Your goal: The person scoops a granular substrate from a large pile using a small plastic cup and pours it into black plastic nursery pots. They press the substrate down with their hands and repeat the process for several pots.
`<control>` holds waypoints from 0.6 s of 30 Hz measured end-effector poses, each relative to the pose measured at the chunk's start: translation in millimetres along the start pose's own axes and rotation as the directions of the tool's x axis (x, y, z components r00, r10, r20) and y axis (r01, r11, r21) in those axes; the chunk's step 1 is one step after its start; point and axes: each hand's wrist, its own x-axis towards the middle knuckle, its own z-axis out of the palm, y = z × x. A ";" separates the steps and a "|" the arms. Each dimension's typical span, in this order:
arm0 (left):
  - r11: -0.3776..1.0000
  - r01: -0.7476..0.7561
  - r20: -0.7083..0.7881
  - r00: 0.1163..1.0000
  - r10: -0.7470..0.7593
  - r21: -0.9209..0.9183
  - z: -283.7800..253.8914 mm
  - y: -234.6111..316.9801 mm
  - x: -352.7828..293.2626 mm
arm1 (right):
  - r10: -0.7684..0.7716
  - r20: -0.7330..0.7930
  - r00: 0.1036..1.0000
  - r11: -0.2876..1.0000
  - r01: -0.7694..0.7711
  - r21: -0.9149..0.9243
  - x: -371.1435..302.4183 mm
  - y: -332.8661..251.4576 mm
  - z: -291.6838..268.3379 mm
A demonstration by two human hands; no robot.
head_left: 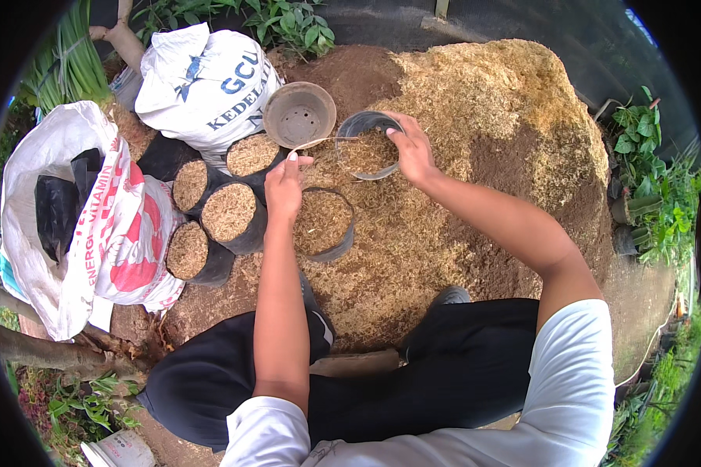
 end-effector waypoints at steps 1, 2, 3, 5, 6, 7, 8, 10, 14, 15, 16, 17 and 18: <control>0.999 0.041 -0.013 0.999 -0.041 -0.035 2.4 -0.8 3.6 | -0.030 -0.013 0.999 1.000 0.030 -0.006 2.1 5.6 -5.4; 0.995 0.055 -0.055 0.997 -0.051 0.085 5.2 -1.2 7.2 | -0.019 -0.023 1.000 1.000 0.018 -0.019 3.5 11.6 -10.7; 0.989 0.039 -0.055 0.998 -0.032 0.141 10.7 -1.7 10.1 | 0.003 -0.039 0.999 0.999 -0.004 -0.032 4.2 17.7 -16.1; 0.962 0.025 -0.069 0.998 -0.006 0.273 25.2 -1.5 16.9 | 0.009 -0.076 0.997 0.998 -0.014 -0.066 4.9 28.9 -26.0; 0.929 0.019 -0.082 0.997 0.012 0.369 34.5 -0.6 21.4 | 0.020 -0.096 0.995 0.998 -0.026 -0.063 6.0 33.2 -30.0; 0.966 0.059 0.002 0.998 -0.062 0.253 40.9 0.2 25.9 | 0.034 -0.113 0.993 0.997 -0.041 -0.059 5.5 37.1 -33.4; 0.980 0.123 0.095 0.986 -0.138 0.155 47.0 0.5 28.8 | 0.052 -0.115 0.992 0.997 -0.058 -0.049 4.7 40.2 -35.6; 0.942 0.272 0.320 0.926 -0.201 -0.197 51.1 -0.9 29.7 | -0.010 -0.135 0.991 0.997 -0.001 -0.079 2.6 43.5 -37.7; 0.709 0.294 0.301 0.946 -0.121 -0.641 36.2 -4.4 26.7 | 0.100 -0.242 0.965 0.990 -0.120 -0.071 7.7 41.1 -33.5; 0.733 0.267 0.255 0.958 -0.131 -0.626 31.5 -4.6 27.0 | 0.128 -0.279 0.952 0.987 -0.151 -0.063 11.1 39.7 -33.3; 0.754 0.241 0.211 0.968 -0.139 -0.611 26.4 -5.1 27.2 | 0.159 -0.310 0.937 0.978 -0.193 -0.079 15.9 38.0 -32.6; 0.778 0.208 0.148 0.978 -0.148 -0.593 24.2 -5.5 27.3 | 0.144 -0.309 0.940 0.980 -0.179 -0.088 17.2 37.1 -33.2; 0.797 0.201 0.130 0.980 -0.154 -0.570 22.8 -5.5 27.4 | 0.137 -0.305 0.942 0.981 -0.172 -0.091 20.1 35.6 -33.9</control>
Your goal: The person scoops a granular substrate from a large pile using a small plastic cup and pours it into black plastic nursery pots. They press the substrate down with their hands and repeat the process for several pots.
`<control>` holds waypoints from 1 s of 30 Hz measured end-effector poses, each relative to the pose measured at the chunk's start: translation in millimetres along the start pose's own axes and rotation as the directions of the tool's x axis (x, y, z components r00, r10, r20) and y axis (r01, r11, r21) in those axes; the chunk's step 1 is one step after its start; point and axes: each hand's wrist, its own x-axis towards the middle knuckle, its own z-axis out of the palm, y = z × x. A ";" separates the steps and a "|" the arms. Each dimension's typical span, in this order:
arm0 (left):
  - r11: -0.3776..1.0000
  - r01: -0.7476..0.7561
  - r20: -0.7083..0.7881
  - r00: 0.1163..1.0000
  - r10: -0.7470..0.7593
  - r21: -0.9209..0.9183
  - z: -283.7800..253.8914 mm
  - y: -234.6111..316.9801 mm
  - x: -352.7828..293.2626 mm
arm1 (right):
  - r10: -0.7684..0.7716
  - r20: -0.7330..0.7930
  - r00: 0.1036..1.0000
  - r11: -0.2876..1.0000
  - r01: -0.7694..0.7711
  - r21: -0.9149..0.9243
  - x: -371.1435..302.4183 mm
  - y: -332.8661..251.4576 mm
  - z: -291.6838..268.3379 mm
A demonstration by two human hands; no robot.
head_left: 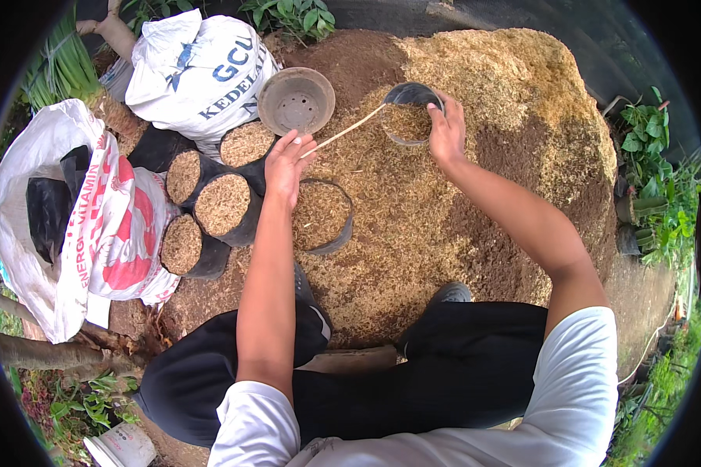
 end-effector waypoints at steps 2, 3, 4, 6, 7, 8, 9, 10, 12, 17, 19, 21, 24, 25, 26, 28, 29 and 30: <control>0.984 -0.055 0.063 0.997 0.044 0.169 1.4 -0.1 0.1 | -0.048 0.007 0.999 0.996 0.048 0.079 1.8 -4.0 1.2; 0.964 -0.071 0.091 0.995 0.049 0.256 3.2 -1.1 -0.5 | -0.081 0.025 0.996 0.992 0.078 0.095 0.4 -5.9 2.9; 0.962 -0.089 0.113 0.992 0.061 0.260 6.8 -3.0 -0.6 | -0.074 0.039 0.996 0.992 0.070 0.107 -1.2 -7.8 3.8; 0.875 -0.213 0.173 0.973 0.152 0.434 14.8 -6.5 -0.2 | -0.096 0.048 0.994 0.991 0.091 0.097 -6.1 -12.2 7.7; 0.818 -0.248 0.192 0.966 0.171 0.519 19.7 -9.2 -0.7 | -0.125 0.045 0.991 0.990 0.122 0.076 -8.5 -14.8 9.9; 0.821 -0.225 0.212 0.969 0.130 0.525 23.3 -11.6 -2.6 | -0.159 0.039 0.987 0.986 0.156 0.058 -10.5 -17.7 12.2; 0.757 -0.276 0.224 0.959 0.175 0.591 28.9 -14.0 -2.9 | -0.150 0.061 0.987 0.985 0.144 0.093 -12.4 -20.6 13.6; 0.693 -0.329 0.239 0.944 0.226 0.642 33.1 -15.5 -3.4 | -0.144 0.081 0.986 0.982 0.133 0.131 -14.5 -23.3 15.2; 0.533 -0.333 0.250 0.942 0.224 0.778 38.6 -15.8 -3.0 | -0.146 0.109 0.983 0.973 0.123 0.194 -16.9 -28.5 16.9; 0.690 -0.286 0.124 0.953 0.276 0.665 15.6 -8.9 -14.4 | -0.414 0.126 0.902 0.909 0.400 0.119 -33.3 -34.5 20.0; 0.690 -0.240 0.026 0.952 0.305 0.683 -7.8 -11.4 -30.6 | -0.552 0.164 0.817 0.834 0.543 0.102 -45.2 -35.8 24.3; 0.648 -0.197 -0.044 0.941 0.336 0.736 -33.3 -19.8 -51.8 | -0.622 0.234 0.747 0.780 0.615 0.110 -62.1 -38.7 34.1; 0.448 -0.175 0.008 0.937 0.349 0.877 -58.7 -35.1 -70.5 | -0.782 0.303 0.544 0.589 0.804 0.077 -82.9 -42.6 45.6; 0.430 -0.259 0.061 0.905 0.422 0.865 -61.8 -39.9 -72.1 | -0.817 0.318 0.482 0.525 0.849 0.061 -87.7 -43.9 49.4; 0.412 -0.307 0.094 0.882 0.463 0.858 -64.0 -44.6 -74.7 | -0.807 0.293 0.512 0.562 0.819 0.117 -93.2 -45.0 54.2; 0.399 -0.337 0.117 0.868 0.483 0.853 -63.0 -51.7 -76.0 | -0.819 0.366 0.442 0.504 0.859 0.092 -99.3 -45.3 58.4; 0.405 -0.316 0.105 0.880 0.464 0.858 -61.0 -54.5 -76.4 | -0.826 0.395 0.402 0.467 0.881 0.081 -101.1 -44.9 59.6; 0.409 -0.296 0.094 0.890 0.446 0.863 -58.9 -56.4 -76.5 | -0.849 0.376 0.372 0.441 0.890 0.116 -102.2 -45.1 62.0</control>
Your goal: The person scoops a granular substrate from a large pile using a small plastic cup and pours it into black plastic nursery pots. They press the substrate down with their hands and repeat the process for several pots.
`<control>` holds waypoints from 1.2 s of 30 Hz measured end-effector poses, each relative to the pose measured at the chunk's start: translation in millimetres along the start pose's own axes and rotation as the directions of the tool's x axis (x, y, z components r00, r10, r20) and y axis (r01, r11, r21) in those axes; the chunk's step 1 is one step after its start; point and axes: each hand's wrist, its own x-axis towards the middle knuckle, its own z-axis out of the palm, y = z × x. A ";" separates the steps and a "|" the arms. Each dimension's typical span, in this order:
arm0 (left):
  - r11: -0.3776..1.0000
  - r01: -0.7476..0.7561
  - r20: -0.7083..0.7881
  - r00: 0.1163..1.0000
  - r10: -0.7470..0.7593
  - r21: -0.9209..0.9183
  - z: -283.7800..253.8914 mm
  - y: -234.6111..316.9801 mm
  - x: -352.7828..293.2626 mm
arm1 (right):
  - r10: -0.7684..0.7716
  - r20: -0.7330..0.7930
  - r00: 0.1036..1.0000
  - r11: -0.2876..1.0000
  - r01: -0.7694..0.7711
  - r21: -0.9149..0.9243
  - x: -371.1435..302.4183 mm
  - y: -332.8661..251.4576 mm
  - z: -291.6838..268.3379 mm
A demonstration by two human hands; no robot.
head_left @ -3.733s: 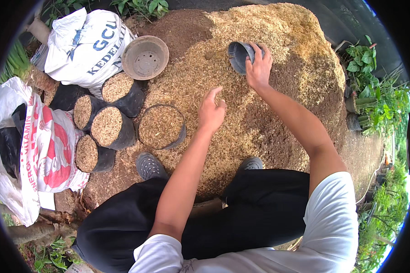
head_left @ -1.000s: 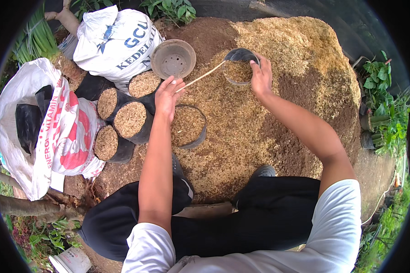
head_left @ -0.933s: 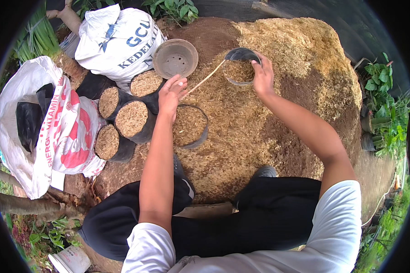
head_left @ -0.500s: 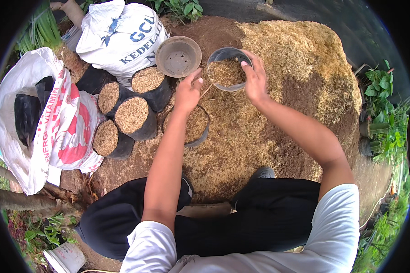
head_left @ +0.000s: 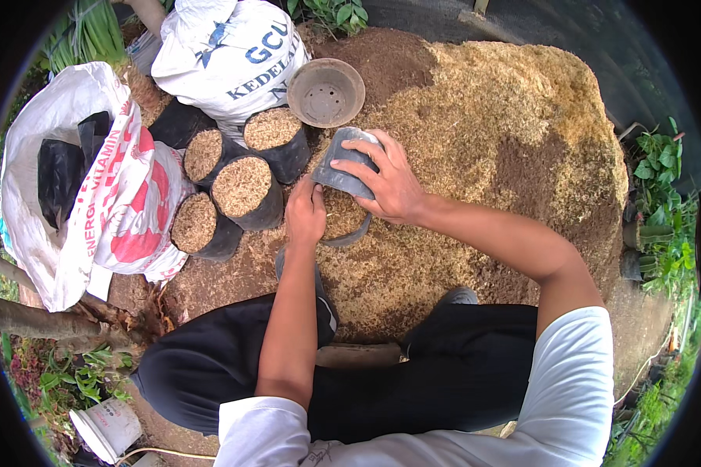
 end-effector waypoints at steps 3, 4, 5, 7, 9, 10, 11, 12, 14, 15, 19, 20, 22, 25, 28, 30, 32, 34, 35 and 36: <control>0.998 -0.010 0.006 1.000 0.010 0.058 4.0 2.1 -1.9 | -0.071 -0.021 0.997 0.997 0.071 -0.003 -2.3 -0.2 3.0; 0.995 -0.064 -0.005 0.998 0.065 0.073 4.0 2.0 -1.9 | -0.096 -0.032 0.995 0.995 0.096 -0.012 -3.5 0.0 3.3; 0.989 -0.117 -0.016 0.993 0.119 0.091 3.7 1.6 -1.9 | -0.096 -0.026 0.995 0.995 0.096 0.003 -4.6 0.3 3.2; 0.980 -0.169 -0.039 0.984 0.173 0.104 2.3 0.6 -1.7 | -0.111 -0.045 0.993 0.992 0.113 0.050 -7.6 0.2 1.1; 0.977 -0.179 -0.053 0.981 0.186 0.114 1.4 0.0 -0.9 | -0.106 -0.050 0.993 0.993 0.108 0.053 -8.4 0.1 -1.2; 0.983 -0.163 -0.053 0.984 0.168 0.082 1.1 0.2 -0.5 | -0.123 -0.091 0.988 0.989 0.130 0.065 -7.7 0.2 -2.2; 0.986 -0.148 -0.041 0.988 0.151 0.074 1.1 0.6 -0.4 | -0.129 -0.067 0.989 0.989 0.134 0.063 -6.6 -0.1 -3.1; 0.988 -0.131 -0.027 0.991 0.133 0.086 1.3 1.2 -0.3 | -0.147 -0.066 0.987 0.986 0.151 0.067 -4.9 -0.4 -3.5; 0.986 -0.150 -0.051 0.987 0.154 0.070 2.0 2.7 -0.6 | -0.164 -0.093 0.982 0.983 0.170 0.064 -0.8 -1.2 -3.7; 0.985 -0.156 -0.058 0.985 0.160 0.073 2.4 3.3 -0.8 | -0.164 -0.120 0.979 0.984 0.171 0.055 1.4 -1.5 -3.5; 0.984 -0.157 -0.069 0.984 0.163 0.089 2.0 2.4 -0.2 | -0.191 -0.110 0.975 0.980 0.196 0.043 5.5 -1.6 -5.1; 0.983 -0.159 -0.075 0.983 0.166 0.092 1.4 1.6 0.4 | -0.194 -0.126 0.973 0.979 0.200 0.040 6.1 -0.9 -6.1; 0.984 -0.153 -0.081 0.984 0.161 0.096 -0.1 -0.2 2.0 | -0.199 -0.159 0.967 0.977 0.208 0.038 7.3 0.5 -8.6; 0.990 -0.114 -0.072 0.990 0.120 0.079 -2.5 -1.6 3.8 | -0.275 -0.100 0.956 0.958 0.281 0.052 10.6 1.8 -12.8; 0.997 -0.061 -0.046 0.997 0.064 0.054 -3.8 -1.7 5.2 | -0.245 -0.144 0.959 0.968 0.250 0.017 15.6 2.1 -15.4; 0.996 -0.020 -0.043 0.999 0.024 0.087 -4.7 -1.8 5.2 | -0.177 -0.171 0.969 0.984 0.179 -0.006 17.9 4.2 -15.7; 1.000 0.004 -0.054 0.999 -0.003 0.027 -5.5 -2.3 3.9 | -0.070 -0.212 0.975 0.996 0.057 -0.066 17.0 10.1 -14.0; 0.999 0.052 -0.054 0.997 -0.052 0.004 -6.6 -2.7 0.8 | 0.206 -0.303 0.930 0.977 -0.213 0.010 11.5 21.7 -10.9; 0.997 0.078 -0.058 0.995 -0.078 0.010 -6.9 -2.5 -1.5 | 0.331 -0.341 0.880 0.941 -0.336 0.048 7.7 30.3 -9.3; 0.993 0.120 -0.051 0.992 -0.118 0.019 -7.2 -2.1 -3.5 | 0.505 -0.362 0.783 0.862 -0.481 0.162 3.1 40.5 -7.4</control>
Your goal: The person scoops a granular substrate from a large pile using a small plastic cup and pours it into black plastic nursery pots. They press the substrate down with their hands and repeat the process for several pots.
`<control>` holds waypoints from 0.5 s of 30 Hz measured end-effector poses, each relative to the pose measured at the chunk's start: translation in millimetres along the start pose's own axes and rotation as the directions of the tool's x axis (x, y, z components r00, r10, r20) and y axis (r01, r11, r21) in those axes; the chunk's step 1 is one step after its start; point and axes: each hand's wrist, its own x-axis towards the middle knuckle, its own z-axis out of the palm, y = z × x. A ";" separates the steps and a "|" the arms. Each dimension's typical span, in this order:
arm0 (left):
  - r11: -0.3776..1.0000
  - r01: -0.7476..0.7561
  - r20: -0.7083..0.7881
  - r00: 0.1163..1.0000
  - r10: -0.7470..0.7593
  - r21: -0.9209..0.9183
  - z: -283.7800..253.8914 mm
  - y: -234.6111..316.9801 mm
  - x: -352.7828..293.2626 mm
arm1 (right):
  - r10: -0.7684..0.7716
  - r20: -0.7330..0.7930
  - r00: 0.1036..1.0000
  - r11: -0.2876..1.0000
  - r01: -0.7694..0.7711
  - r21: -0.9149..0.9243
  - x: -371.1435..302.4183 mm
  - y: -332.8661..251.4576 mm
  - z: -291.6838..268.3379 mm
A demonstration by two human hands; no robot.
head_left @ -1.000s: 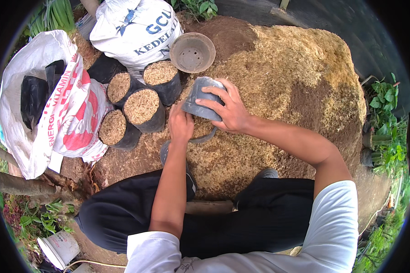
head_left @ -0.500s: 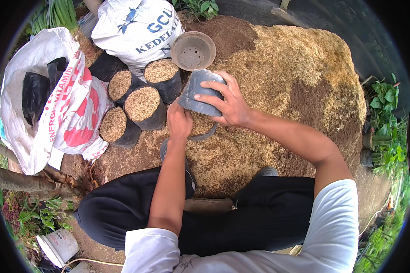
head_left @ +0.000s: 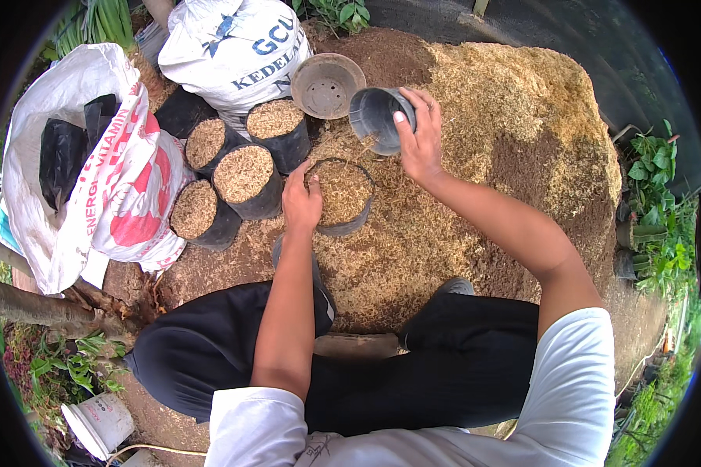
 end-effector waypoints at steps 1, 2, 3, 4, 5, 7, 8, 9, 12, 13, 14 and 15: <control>1.000 -0.009 -0.002 1.000 0.009 -0.011 -0.1 0.4 -2.1 | 0.184 -0.042 0.982 0.982 -0.181 0.051 0.4 13.1 -1.3; 1.000 -0.003 0.008 1.000 0.004 -0.016 0.2 1.1 -4.8 | 0.388 -0.050 0.920 0.921 -0.385 0.057 -1.1 26.9 -3.9; 0.999 0.031 0.028 0.999 -0.031 -0.010 0.6 1.8 -6.7 | 0.540 -0.059 0.840 0.841 -0.536 0.066 -3.5 41.5 -8.4; 0.999 0.022 0.020 1.000 -0.021 -0.031 1.6 2.6 -7.8 | 0.662 -0.036 0.749 0.745 -0.653 0.135 -3.5 57.3 -15.9; 0.998 0.039 0.019 0.999 -0.038 -0.044 2.9 2.9 -7.8 | 0.783 -0.014 0.622 0.610 -0.764 0.209 -4.9 71.5 -22.7; 0.996 0.058 0.023 0.998 -0.057 -0.062 6.4 1.9 -5.6 | 0.782 -0.055 0.620 0.622 -0.783 0.021 -21.2 92.9 -39.8; 0.996 0.062 0.022 0.998 -0.061 -0.062 7.3 0.1 -3.1 | 0.798 -0.078 0.598 0.594 -0.802 -0.067 -28.4 100.9 -46.6; 0.996 0.071 0.016 0.997 -0.071 -0.059 8.1 -2.5 -0.7 | 0.750 -0.102 0.653 0.641 -0.756 -0.132 -33.4 107.8 -52.1; 0.988 0.080 -0.051 0.995 -0.087 -0.135 9.6 -12.7 1.8 | 0.512 -0.127 0.850 0.748 -0.513 -0.422 -37.8 116.0 -54.9; 0.989 0.064 -0.066 0.995 -0.073 -0.135 8.6 -16.1 0.8 | 0.378 -0.120 0.918 0.737 -0.377 -0.561 -36.8 113.2 -50.5; 0.990 0.064 -0.064 0.995 -0.073 -0.129 6.8 -19.1 -0.2 | 0.301 -0.088 0.949 0.676 -0.278 -0.683 -36.3 107.7 -47.3; 0.990 0.073 -0.050 0.996 -0.080 -0.118 4.2 -21.5 -1.6 | 0.079 0.037 0.996 0.762 -0.037 -0.646 -35.2 99.6 -43.0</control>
